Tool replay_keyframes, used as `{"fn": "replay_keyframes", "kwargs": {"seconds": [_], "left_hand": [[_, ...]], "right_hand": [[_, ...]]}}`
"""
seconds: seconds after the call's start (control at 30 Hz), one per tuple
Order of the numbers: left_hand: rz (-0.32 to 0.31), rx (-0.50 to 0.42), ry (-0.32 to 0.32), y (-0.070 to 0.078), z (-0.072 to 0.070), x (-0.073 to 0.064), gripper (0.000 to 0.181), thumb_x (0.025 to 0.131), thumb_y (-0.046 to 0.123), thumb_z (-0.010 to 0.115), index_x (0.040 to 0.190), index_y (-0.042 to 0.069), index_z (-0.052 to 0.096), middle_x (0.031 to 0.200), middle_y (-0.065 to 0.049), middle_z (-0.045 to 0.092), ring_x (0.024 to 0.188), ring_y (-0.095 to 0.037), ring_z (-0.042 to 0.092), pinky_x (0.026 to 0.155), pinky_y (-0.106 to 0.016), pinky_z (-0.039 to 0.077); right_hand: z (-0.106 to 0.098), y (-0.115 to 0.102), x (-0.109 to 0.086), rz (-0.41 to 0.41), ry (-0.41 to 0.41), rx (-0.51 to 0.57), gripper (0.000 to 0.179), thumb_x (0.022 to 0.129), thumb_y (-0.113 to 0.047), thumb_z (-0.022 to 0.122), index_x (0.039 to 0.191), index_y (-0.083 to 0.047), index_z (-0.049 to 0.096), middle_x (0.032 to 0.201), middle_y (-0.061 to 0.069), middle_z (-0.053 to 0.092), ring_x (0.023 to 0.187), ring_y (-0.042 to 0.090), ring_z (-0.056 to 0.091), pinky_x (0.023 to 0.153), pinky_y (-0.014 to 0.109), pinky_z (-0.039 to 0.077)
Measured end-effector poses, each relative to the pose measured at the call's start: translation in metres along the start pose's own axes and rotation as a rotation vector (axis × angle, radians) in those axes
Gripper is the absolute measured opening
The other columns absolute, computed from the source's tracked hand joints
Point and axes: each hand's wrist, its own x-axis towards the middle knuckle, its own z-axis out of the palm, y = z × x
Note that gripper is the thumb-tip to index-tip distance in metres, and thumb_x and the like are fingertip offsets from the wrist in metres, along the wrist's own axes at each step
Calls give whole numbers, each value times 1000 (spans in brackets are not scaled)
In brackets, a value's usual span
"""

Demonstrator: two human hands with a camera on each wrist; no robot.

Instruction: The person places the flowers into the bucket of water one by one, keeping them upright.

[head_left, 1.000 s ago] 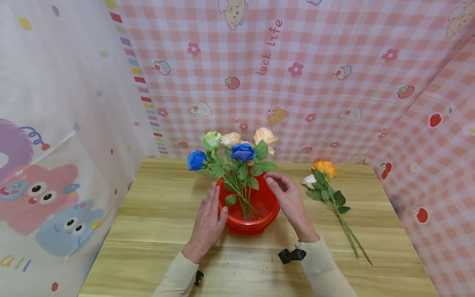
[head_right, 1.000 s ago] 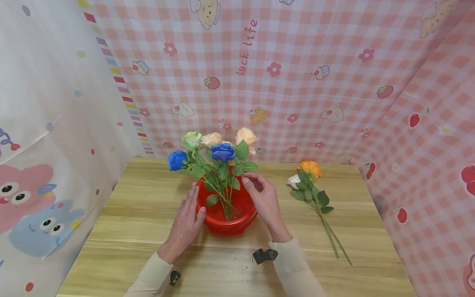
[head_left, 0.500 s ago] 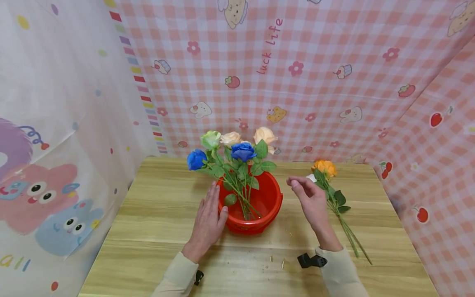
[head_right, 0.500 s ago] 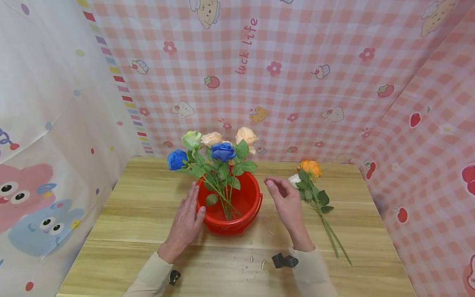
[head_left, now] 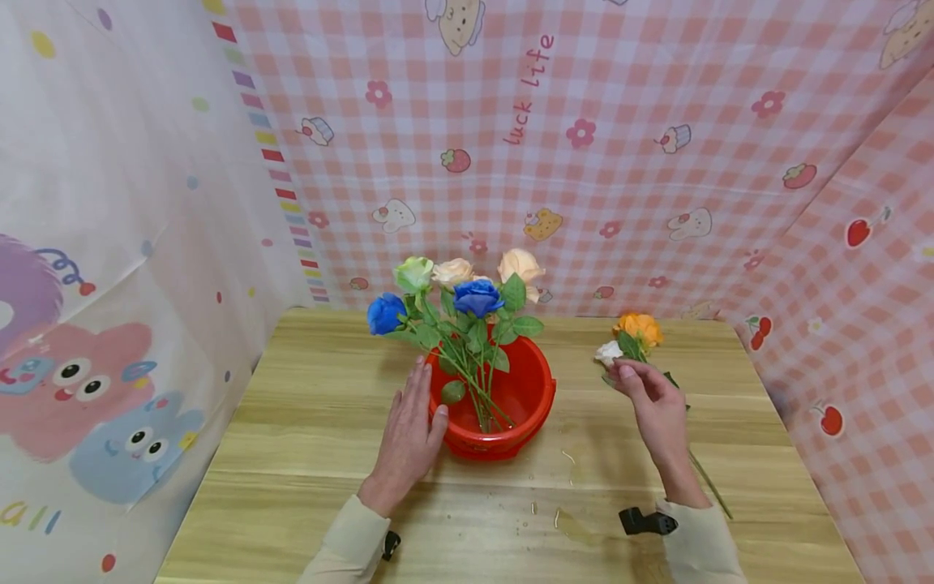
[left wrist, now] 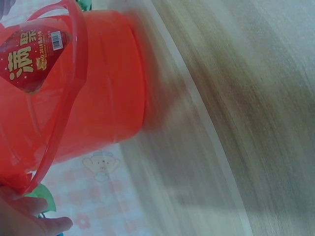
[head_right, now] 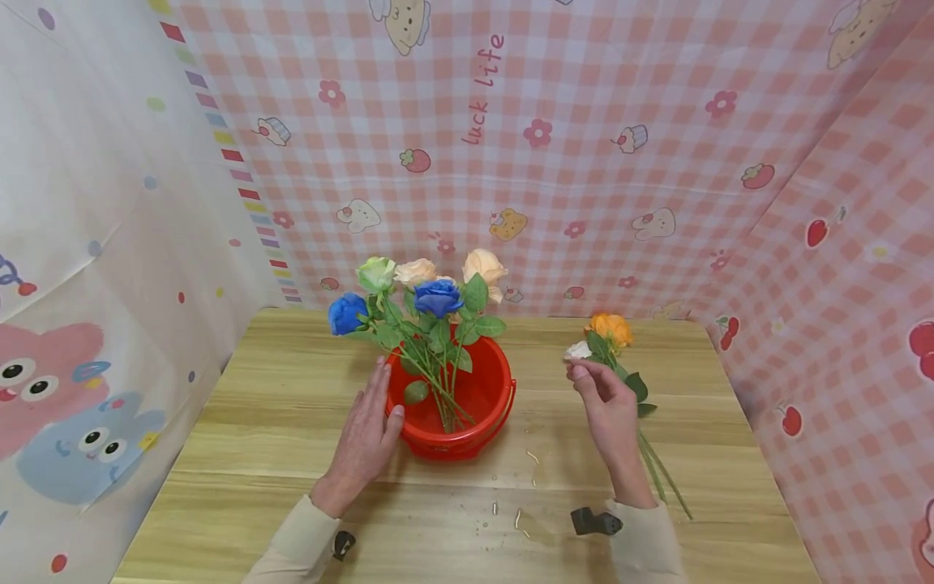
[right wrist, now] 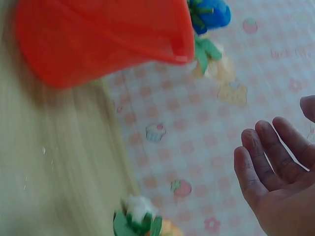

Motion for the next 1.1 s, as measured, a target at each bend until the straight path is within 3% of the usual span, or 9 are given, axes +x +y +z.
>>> {"fn": "replay_keyframes", "kwargs": {"seconds": [0.33,0.6,0.73,1.1], "left_hand": [[5,1,14,-1,1,0,66,105,19,52,161,-3,28,171,-13,20,153,-38,30,118,-65,27],[13,-1,17,0,1,0,65,106,22,50,161,-3,28,171,-13,20,151,-42,32,118,-66,27],[12,-2,14,0,1,0,65,106,24,48,161,-3,27,171,-13,20,152,-41,31,118,-66,27],[14,-1,14,0,1,0,65,105,21,51,161,-3,28,171,-14,20,153,-39,29,118,-66,28]], "right_hand": [[-30,15,-2,88,121,92,34,105,-11,59,121,19,60,98,0,76,93,11,72,83,20,58],[-54,29,-5,118,202,58,27,104,-15,61,119,8,67,97,-3,76,89,8,73,81,19,58],[-64,35,-5,160,224,26,17,104,-17,63,114,-5,71,96,-6,76,89,7,73,79,17,57],[-85,56,-5,272,216,-173,28,105,-25,60,122,-3,64,92,-17,72,85,-4,67,77,11,54]]}}
